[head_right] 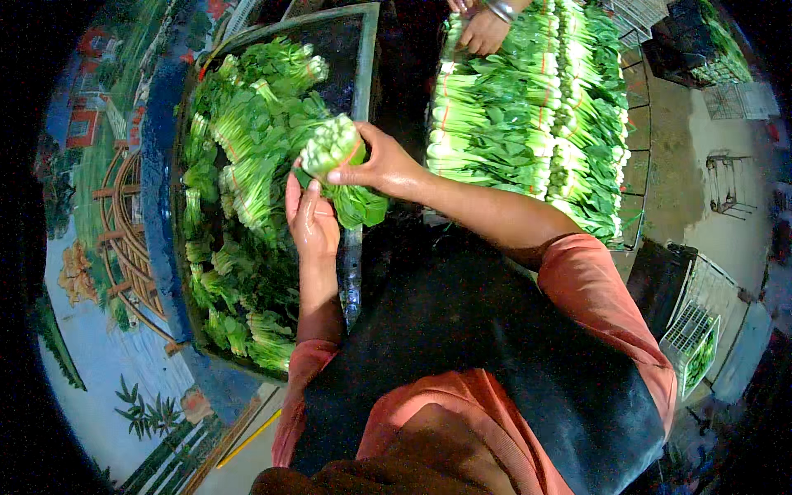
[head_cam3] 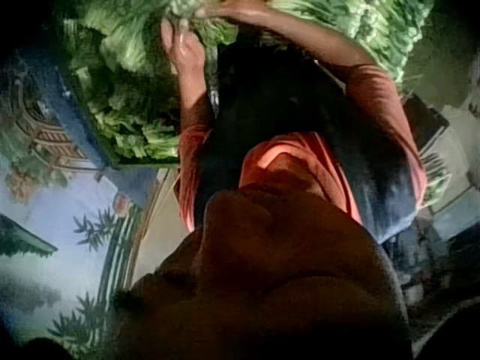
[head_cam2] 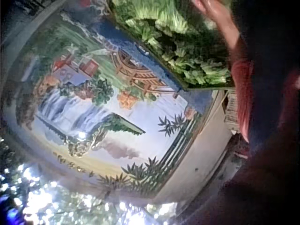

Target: The person washes leafy green vegetables in a water-filled trough and places them into a wire basket. They repeatedly pick up bunches, rinse them, and arrange them in the basket, occasionally moving a plastic crate to the side.

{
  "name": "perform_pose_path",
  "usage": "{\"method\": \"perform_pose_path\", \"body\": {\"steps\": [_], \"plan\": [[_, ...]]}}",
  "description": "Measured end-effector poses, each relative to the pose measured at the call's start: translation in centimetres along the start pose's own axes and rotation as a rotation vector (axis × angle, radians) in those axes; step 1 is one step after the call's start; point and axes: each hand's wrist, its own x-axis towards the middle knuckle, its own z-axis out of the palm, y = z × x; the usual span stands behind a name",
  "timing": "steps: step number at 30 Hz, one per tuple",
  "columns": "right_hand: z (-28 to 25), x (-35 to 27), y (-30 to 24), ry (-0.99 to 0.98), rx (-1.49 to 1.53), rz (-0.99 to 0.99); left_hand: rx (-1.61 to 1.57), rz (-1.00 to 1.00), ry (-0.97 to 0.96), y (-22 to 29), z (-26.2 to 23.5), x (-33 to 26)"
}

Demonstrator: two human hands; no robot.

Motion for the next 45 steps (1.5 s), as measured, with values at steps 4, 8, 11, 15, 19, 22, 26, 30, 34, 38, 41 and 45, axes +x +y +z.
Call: {"method": "perform_pose_path", "body": {"steps": [4,8,11,15,19,22,26,30,34,38,41,45], "plan": [[-2.5,-0.6,-0.7,0.176,0.153,0.044,0.303,0.055,0.125,-1.9,0.9,-1.4],[-6.1,-1.1,-1.3,0.229,0.155,-0.038,0.873,0.062,-0.326,-1.8,-2.0,-3.1],[-8.0,-2.0,-1.7,0.178,0.121,-0.063,1.085,0.407,-0.210,0.9,0.2,-1.3],[-7.3,-3.6,-2.7,0.043,0.393,-0.002,0.866,0.500,-0.457,2.4,6.5,1.7],[-6.1,-5.5,-4.2,-0.091,0.480,0.050,0.639,0.363,-0.639,0.9,9.2,2.4],[-6.8,-6.6,-5.1,-0.123,0.445,0.035,0.541,0.292,-0.609,-0.2,10.2,2.1],[-8.8,-7.0,-4.6,-0.166,0.371,0.093,0.473,0.293,-0.586,-2.0,10.8,1.5],[-10.1,-7.7,-5.3,-0.199,0.377,0.121,0.469,0.313,-0.607,-2.6,11.2,1.4],[-10.5,-7.7,-4.9,-0.172,0.352,0.113,0.494,0.416,-0.674,-3.8,11.6,2.5],[-10.8,-8.0,-4.1,-0.123,0.492,0.123,0.549,0.418,-0.679,-4.0,12.5,2.9],[-11.6,-7.4,-4.9,-0.116,0.331,0.221,0.497,0.263,-0.638,-4.6,12.6,3.2],[-13.1,-7.3,-4.6,-0.142,0.339,0.225,0.516,0.155,-0.645,-5.3,11.7,4.7]]}}
